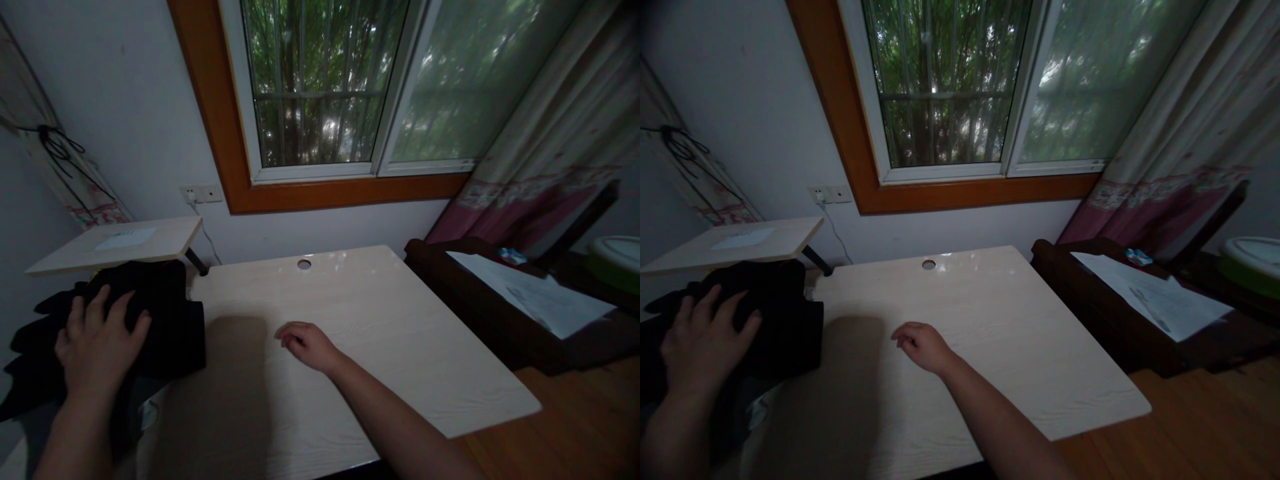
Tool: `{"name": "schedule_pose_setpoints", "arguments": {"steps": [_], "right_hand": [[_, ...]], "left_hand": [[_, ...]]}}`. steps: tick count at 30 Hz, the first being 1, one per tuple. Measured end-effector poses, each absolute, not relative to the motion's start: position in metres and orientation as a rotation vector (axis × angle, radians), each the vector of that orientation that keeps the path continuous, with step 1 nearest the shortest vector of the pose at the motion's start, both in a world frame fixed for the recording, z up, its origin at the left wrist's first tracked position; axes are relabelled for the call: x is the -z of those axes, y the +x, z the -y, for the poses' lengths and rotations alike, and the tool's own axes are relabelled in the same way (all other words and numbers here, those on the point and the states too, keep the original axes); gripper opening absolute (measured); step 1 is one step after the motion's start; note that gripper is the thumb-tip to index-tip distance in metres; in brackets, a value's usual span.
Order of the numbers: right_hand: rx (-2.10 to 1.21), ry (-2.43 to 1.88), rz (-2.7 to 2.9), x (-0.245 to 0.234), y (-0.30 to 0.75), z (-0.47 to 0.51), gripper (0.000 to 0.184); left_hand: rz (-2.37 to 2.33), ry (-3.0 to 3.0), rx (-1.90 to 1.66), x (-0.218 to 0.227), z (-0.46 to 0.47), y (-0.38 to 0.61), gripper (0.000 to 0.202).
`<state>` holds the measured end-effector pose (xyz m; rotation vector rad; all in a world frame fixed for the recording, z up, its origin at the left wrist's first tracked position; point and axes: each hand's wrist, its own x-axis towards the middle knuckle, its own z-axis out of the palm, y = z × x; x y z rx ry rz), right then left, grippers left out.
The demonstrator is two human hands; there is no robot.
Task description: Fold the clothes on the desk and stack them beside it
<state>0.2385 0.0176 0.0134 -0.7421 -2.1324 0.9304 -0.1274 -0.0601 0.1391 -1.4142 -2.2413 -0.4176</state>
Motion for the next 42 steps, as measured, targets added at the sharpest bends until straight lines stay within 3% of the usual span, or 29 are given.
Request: {"name": "schedule_pose_setpoints", "arguments": {"steps": [42], "right_hand": [[-0.947, -0.759, 2.113, -0.012, 0.241, -0.019, 0.03]], "left_hand": [[2.126, -1.427, 0.547, -0.127, 0.068, -0.102, 0.055]]}}
